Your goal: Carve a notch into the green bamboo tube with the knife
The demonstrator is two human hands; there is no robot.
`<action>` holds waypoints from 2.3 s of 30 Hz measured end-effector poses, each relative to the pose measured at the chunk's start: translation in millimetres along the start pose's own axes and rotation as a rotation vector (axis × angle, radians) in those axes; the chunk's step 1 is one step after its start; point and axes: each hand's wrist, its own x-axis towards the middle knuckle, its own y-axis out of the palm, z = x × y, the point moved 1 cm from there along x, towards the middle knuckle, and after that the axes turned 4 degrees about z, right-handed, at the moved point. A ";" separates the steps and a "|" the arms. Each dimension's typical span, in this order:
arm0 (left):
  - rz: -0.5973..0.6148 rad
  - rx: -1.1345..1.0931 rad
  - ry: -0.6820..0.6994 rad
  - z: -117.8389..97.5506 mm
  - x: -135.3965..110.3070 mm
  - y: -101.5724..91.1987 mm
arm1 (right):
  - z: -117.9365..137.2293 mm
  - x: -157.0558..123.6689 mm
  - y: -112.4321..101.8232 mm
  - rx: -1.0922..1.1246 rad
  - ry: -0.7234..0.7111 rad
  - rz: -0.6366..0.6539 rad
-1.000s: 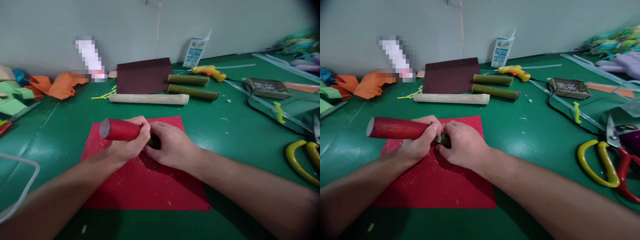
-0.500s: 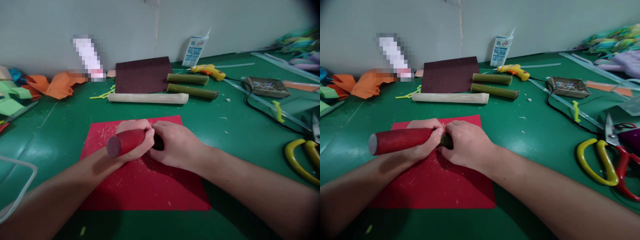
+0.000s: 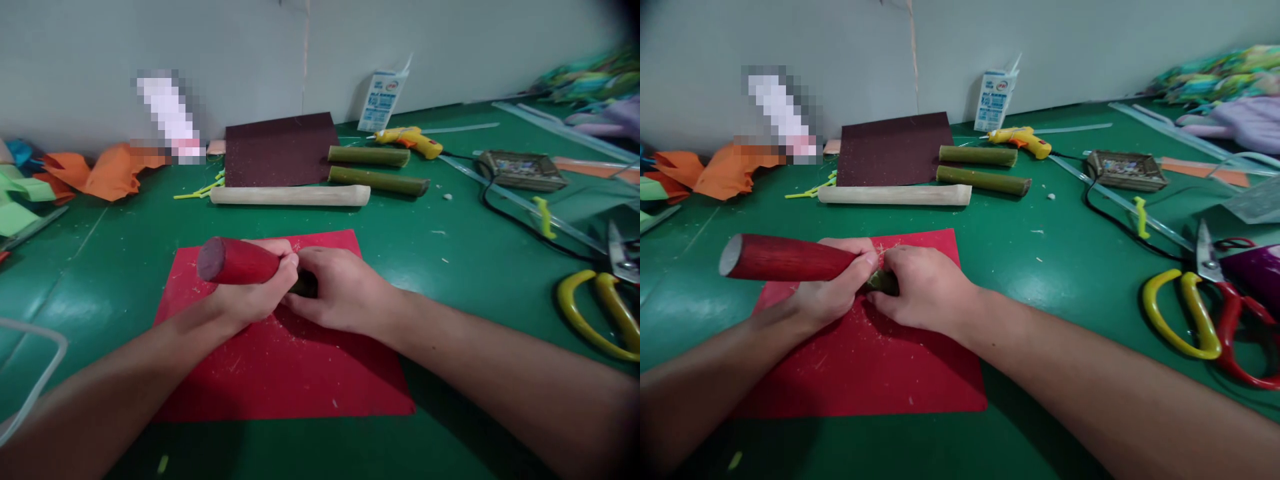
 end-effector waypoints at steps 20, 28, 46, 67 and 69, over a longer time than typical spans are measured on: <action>-0.251 -0.531 -0.022 4.4 4.0 -5.6 | 7.1 -1.6 -4.4 -0.131 0.045 0.009; -0.384 -0.699 -0.061 2.7 9.5 -12.8 | -3.2 -3.3 -10.4 -0.072 -0.252 -0.048; -0.495 -0.818 -0.044 -9.1 19.2 -35.1 | 0.6 1.4 -8.6 -0.231 -0.549 0.161; -0.244 -0.295 -0.118 -4.6 -8.3 -9.7 | 4.8 -0.4 -7.8 -0.233 -0.131 -0.018; -0.179 -0.233 -0.077 0.3 -11.9 -9.0 | 3.5 -1.0 -5.2 -0.207 -0.103 -0.033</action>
